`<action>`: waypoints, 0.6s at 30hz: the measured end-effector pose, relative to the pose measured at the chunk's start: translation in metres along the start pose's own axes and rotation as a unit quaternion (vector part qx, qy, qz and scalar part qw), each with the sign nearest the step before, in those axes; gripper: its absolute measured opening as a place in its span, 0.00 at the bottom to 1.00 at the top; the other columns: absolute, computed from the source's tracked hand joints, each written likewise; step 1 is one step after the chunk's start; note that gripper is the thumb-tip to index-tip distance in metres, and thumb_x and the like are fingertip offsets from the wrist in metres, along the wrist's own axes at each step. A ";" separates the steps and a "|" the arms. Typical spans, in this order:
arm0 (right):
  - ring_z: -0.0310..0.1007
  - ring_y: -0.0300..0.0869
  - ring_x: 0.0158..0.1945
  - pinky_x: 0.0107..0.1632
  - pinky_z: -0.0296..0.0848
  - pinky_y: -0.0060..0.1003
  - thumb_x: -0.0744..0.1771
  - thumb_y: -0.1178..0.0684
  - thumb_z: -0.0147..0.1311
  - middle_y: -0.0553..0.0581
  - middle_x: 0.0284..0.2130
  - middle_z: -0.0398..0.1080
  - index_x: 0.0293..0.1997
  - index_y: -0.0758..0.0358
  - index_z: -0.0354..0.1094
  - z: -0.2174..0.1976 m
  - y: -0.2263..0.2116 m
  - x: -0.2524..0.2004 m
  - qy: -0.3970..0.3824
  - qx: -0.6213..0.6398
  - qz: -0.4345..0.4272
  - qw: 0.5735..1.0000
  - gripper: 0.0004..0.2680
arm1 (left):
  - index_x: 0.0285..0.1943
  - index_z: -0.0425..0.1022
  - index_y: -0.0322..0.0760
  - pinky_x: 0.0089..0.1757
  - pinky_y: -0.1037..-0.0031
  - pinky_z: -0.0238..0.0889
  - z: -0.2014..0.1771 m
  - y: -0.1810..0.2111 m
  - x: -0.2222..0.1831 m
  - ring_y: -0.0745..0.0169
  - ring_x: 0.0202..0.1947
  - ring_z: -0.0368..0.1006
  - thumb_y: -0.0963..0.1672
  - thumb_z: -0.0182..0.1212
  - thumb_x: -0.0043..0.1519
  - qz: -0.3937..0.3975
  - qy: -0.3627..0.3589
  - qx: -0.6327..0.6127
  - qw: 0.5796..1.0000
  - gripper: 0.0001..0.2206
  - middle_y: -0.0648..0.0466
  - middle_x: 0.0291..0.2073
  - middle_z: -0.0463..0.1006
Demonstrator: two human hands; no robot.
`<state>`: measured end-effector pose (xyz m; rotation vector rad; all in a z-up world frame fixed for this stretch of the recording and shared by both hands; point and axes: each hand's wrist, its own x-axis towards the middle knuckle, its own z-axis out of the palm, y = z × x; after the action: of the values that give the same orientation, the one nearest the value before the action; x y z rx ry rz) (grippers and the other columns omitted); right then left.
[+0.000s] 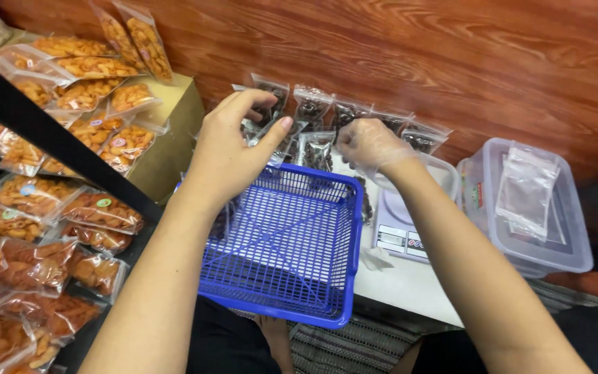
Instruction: Inspecting, weighing, and organizing small plastic bags of food items into a blue basket.
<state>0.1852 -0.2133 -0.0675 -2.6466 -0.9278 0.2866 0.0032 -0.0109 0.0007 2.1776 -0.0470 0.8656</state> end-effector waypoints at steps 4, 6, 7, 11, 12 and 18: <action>0.79 0.49 0.52 0.55 0.78 0.42 0.62 0.61 0.57 0.54 0.41 0.81 0.46 0.49 0.80 0.044 0.065 0.040 -0.118 -0.128 -0.001 0.985 0.13 | 0.52 0.78 0.39 0.38 0.63 0.73 0.009 -0.001 0.003 0.46 0.42 0.80 0.47 0.69 0.62 -0.013 -0.021 0.007 1.000 0.13 0.46 0.41 0.81; 0.79 0.52 0.54 0.55 0.79 0.46 0.64 0.61 0.56 0.61 0.46 0.80 0.50 0.59 0.79 0.042 0.045 0.020 -0.186 -0.261 -0.003 0.947 0.11 | 0.52 0.78 0.39 0.39 0.61 0.73 0.017 -0.008 0.004 0.44 0.44 0.80 0.47 0.68 0.62 -0.048 -0.054 0.018 0.997 0.13 0.45 0.43 0.81; 0.79 0.52 0.54 0.55 0.79 0.46 0.64 0.61 0.56 0.61 0.46 0.80 0.50 0.59 0.79 0.045 0.051 0.023 -0.183 -0.261 0.000 0.948 0.11 | 0.52 0.78 0.39 0.39 0.61 0.73 0.019 -0.006 0.006 0.44 0.44 0.80 0.47 0.68 0.62 -0.044 -0.054 0.016 0.997 0.13 0.45 0.43 0.81; 0.77 0.52 0.56 0.57 0.77 0.49 0.61 0.55 0.64 0.60 0.47 0.78 0.51 0.57 0.77 0.045 0.051 0.028 -0.234 -0.282 0.001 0.930 0.14 | 0.53 0.79 0.38 0.41 0.60 0.73 0.024 0.000 0.009 0.44 0.46 0.80 0.47 0.67 0.61 -0.094 -0.100 0.030 0.990 0.14 0.45 0.45 0.81; 0.78 0.52 0.53 0.54 0.78 0.49 0.59 0.53 0.66 0.59 0.44 0.79 0.48 0.56 0.79 0.042 0.048 0.025 -0.230 -0.280 0.012 0.932 0.14 | 0.53 0.79 0.38 0.42 0.59 0.73 0.024 0.001 0.009 0.44 0.46 0.80 0.47 0.67 0.61 -0.099 -0.107 0.032 0.989 0.14 0.44 0.45 0.81; 0.77 0.54 0.56 0.59 0.76 0.48 0.60 0.43 0.68 0.63 0.47 0.79 0.52 0.63 0.77 0.029 0.052 0.041 -0.298 -0.243 0.018 0.923 0.20 | 0.54 0.78 0.36 0.43 0.58 0.72 0.024 0.004 0.009 0.43 0.48 0.80 0.46 0.66 0.62 -0.114 -0.118 0.035 0.986 0.15 0.43 0.46 0.81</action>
<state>0.2375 -0.2190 -0.1165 -3.0895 -1.2613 1.0386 0.0227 -0.0273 -0.0021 2.2876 0.1144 0.4854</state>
